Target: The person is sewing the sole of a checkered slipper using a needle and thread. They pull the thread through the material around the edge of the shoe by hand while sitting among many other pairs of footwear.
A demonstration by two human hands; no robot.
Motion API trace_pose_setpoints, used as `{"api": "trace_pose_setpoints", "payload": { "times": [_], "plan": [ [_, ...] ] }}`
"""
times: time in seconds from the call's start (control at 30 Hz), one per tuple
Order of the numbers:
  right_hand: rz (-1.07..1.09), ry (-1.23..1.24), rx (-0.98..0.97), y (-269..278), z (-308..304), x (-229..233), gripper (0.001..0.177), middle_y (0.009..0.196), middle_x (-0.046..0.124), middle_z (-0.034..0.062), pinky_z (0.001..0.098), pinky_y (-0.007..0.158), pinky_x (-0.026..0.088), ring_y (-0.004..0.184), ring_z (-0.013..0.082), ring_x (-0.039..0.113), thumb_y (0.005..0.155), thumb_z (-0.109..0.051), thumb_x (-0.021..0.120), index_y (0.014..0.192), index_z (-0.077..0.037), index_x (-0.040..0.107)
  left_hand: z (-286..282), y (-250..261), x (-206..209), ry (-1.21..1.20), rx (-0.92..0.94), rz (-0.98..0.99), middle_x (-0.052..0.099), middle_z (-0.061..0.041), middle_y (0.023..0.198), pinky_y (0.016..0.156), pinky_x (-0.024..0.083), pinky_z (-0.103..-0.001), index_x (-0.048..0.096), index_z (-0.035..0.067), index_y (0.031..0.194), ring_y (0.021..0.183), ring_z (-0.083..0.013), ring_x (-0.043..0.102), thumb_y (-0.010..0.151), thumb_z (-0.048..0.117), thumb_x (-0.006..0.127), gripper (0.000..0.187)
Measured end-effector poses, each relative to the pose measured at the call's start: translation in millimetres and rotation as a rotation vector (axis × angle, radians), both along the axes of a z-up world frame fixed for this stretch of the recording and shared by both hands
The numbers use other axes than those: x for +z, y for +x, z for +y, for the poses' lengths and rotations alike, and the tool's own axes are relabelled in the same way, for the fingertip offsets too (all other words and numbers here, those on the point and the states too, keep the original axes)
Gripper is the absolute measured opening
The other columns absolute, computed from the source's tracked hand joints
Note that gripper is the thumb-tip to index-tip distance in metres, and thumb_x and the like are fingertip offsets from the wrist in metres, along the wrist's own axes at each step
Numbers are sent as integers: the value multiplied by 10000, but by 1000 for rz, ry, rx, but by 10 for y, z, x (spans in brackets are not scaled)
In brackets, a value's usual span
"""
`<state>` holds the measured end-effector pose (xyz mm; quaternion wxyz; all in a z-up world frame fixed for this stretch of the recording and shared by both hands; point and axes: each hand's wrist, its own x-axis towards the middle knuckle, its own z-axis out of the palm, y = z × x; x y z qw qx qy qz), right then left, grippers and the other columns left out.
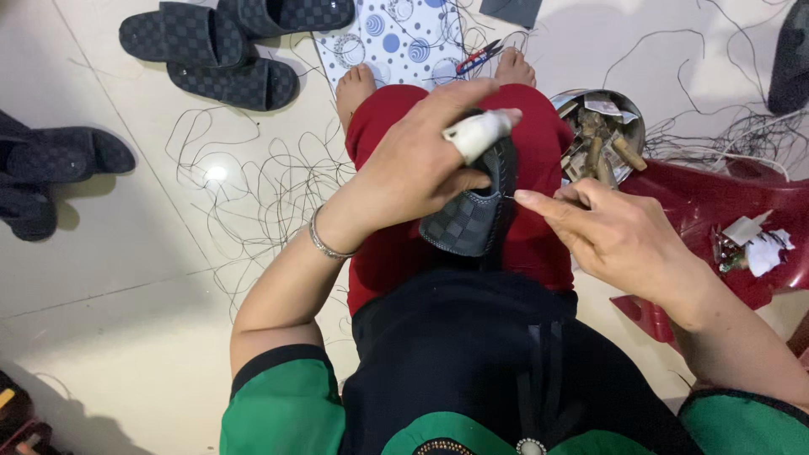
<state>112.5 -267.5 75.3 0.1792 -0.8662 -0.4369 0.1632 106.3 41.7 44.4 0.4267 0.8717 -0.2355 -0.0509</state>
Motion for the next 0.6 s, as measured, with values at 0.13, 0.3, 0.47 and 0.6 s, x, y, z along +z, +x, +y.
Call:
{"api": "trace_pose_setpoints", "payload": {
  "times": [0.13,0.3,0.47,0.6],
  "plan": [
    [-5,-197,0,14,24,80,543,953,573,3,392,404,526,617,209,557,994,-214,640,1489,-418,552,-49,147,-95,30,-131,-56,501,-234,1437,1140,466,-528,500,32,1449,1359,-421,501,901,274,909,725],
    [104,-548,-25,1,208,214,641,933,572,2,415,420,583,546,229,614,963,-349,605,1535,-556,400,-67,193,-132,-50,-111,-59,558,-195,1310,1001,536,-492,543,17,1337,1217,-390,567,877,254,924,642],
    [-91,-90,-107,-18,497,95,158,992,698,52,397,569,536,766,242,707,1055,-206,611,1186,-131,657,-65,238,-223,-113,-82,-106,554,-178,1262,950,558,-479,548,-2,1293,1141,-364,574,1001,379,731,514],
    [-42,-2,-124,-29,469,-159,161,973,688,66,444,536,480,731,278,683,1046,-217,621,1121,-84,570,-39,144,-283,-169,-78,-121,554,-213,1309,1050,524,-510,538,-3,1346,1233,-405,575,1060,435,560,524]
  ]
}}
